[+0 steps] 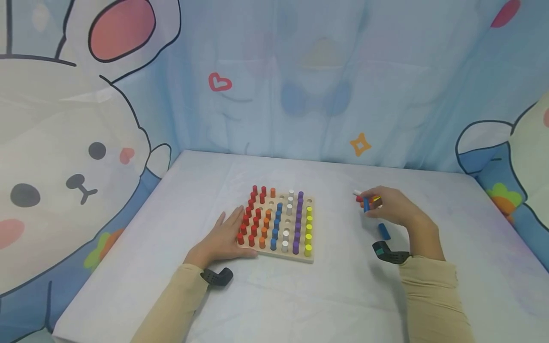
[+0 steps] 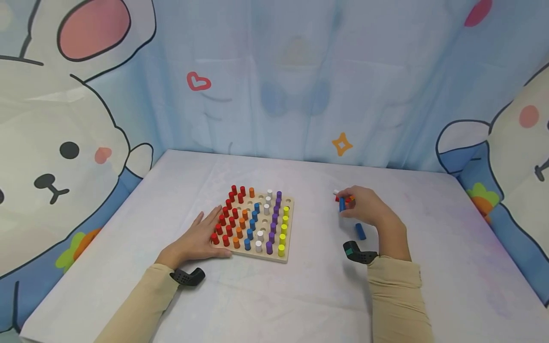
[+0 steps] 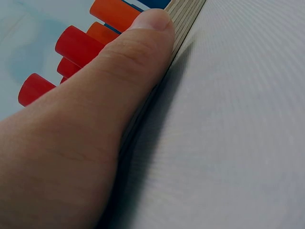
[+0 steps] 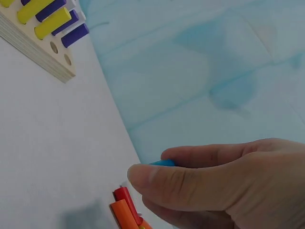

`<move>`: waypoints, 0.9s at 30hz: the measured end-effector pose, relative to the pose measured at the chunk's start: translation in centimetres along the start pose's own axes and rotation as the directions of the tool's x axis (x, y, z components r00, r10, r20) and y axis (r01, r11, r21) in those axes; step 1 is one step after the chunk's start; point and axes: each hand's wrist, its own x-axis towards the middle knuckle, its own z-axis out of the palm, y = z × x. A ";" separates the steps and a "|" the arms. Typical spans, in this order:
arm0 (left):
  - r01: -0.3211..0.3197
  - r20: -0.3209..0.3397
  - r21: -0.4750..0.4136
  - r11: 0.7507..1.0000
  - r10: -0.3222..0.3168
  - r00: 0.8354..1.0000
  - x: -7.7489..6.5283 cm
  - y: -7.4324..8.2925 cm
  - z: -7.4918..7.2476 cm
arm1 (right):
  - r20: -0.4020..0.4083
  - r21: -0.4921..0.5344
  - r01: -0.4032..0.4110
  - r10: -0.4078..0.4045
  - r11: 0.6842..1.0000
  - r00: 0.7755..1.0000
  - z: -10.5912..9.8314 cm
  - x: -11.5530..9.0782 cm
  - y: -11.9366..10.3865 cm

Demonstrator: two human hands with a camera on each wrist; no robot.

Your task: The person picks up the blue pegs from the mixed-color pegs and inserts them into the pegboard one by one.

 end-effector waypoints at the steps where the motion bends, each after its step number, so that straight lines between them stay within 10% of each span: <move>1: 0.002 0.001 0.003 1.000 -0.002 1.000 0.0 0.0 0.0 | -0.010 -0.002 0.009 -0.009 1.000 1.000 0.0 0.0 -0.1; 27: -0.006 -0.014 0.003 1.000 0.006 1.000 0.2 -0.2 0.2 | -0.302 0.008 0.013 -0.010 1.000 0.953 3.0 2.3 -6.1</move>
